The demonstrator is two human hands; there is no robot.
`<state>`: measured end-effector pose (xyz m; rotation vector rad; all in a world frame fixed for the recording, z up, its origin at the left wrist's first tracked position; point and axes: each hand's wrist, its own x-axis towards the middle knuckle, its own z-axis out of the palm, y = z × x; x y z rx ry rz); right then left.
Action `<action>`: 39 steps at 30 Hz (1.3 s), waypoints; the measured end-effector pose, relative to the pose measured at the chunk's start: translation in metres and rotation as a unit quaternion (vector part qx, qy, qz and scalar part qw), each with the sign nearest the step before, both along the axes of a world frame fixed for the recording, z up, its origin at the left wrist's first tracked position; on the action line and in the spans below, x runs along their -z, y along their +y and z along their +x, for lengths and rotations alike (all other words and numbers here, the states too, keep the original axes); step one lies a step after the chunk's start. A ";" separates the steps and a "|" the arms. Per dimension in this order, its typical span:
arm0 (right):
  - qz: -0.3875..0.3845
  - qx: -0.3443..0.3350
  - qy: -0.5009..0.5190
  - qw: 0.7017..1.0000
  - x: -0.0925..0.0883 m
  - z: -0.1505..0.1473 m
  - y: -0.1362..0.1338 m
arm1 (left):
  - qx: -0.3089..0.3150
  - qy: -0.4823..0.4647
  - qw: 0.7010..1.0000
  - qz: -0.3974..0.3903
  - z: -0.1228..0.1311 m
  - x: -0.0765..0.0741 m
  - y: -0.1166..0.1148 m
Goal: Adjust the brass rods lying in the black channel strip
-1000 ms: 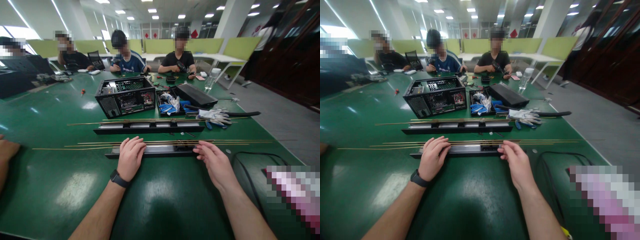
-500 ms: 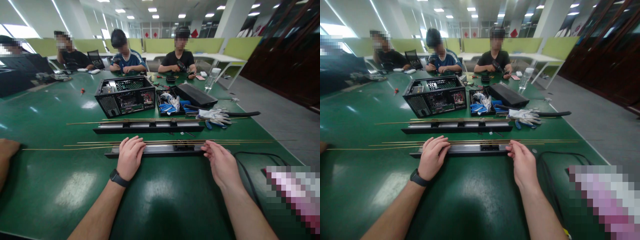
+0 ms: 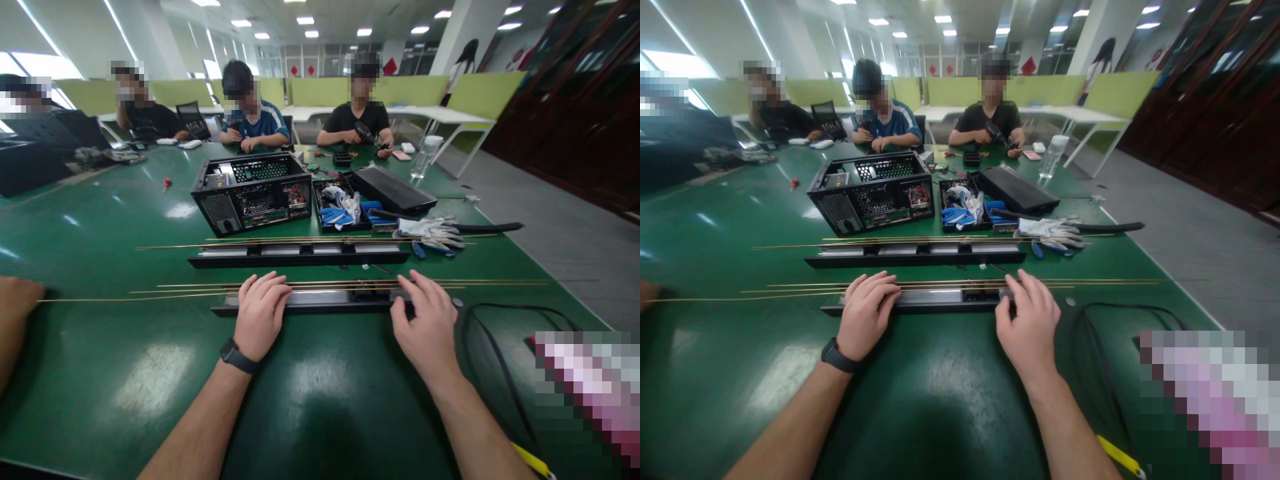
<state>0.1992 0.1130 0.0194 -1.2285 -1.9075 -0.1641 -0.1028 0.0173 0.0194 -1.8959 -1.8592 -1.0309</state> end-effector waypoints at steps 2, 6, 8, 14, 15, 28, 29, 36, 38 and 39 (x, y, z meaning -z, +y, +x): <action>0.006 -0.019 -0.054 0.998 0.005 -0.003 0.000 | -0.005 -0.001 1.000 -0.003 0.000 -0.002 -0.001; 0.022 -0.031 -0.084 0.996 0.012 -0.003 0.003 | -0.009 0.003 1.000 -0.014 -0.003 -0.004 -0.003; 0.025 -0.041 -0.093 0.995 0.014 -0.004 0.003 | -0.012 0.006 1.000 -0.020 -0.005 -0.004 -0.004; 0.015 -0.055 -0.101 0.993 0.016 -0.007 0.000 | -0.012 0.005 1.000 -0.029 -0.008 -0.004 -0.004; 0.016 -0.052 -0.100 0.994 0.016 -0.008 0.000 | -0.009 0.008 0.999 -0.030 -0.008 -0.005 -0.004; 0.014 -0.051 -0.093 0.994 0.017 -0.011 -0.002 | -0.004 0.000 0.998 -0.059 -0.012 -0.010 -0.006; 0.015 -0.050 -0.093 0.994 0.017 -0.010 -0.002 | -0.004 0.001 0.998 -0.062 -0.013 -0.011 -0.006; 0.018 -0.050 -0.096 0.994 0.016 -0.011 -0.002 | -0.018 -0.003 0.997 -0.077 -0.018 -0.014 -0.008; 0.016 -0.049 -0.095 0.994 0.016 -0.011 -0.002 | 0.000 0.001 0.997 -0.080 -0.016 -0.013 -0.008; 0.013 -0.050 -0.094 0.994 0.017 -0.011 -0.002 | 0.006 0.003 0.997 -0.081 -0.015 -0.012 -0.008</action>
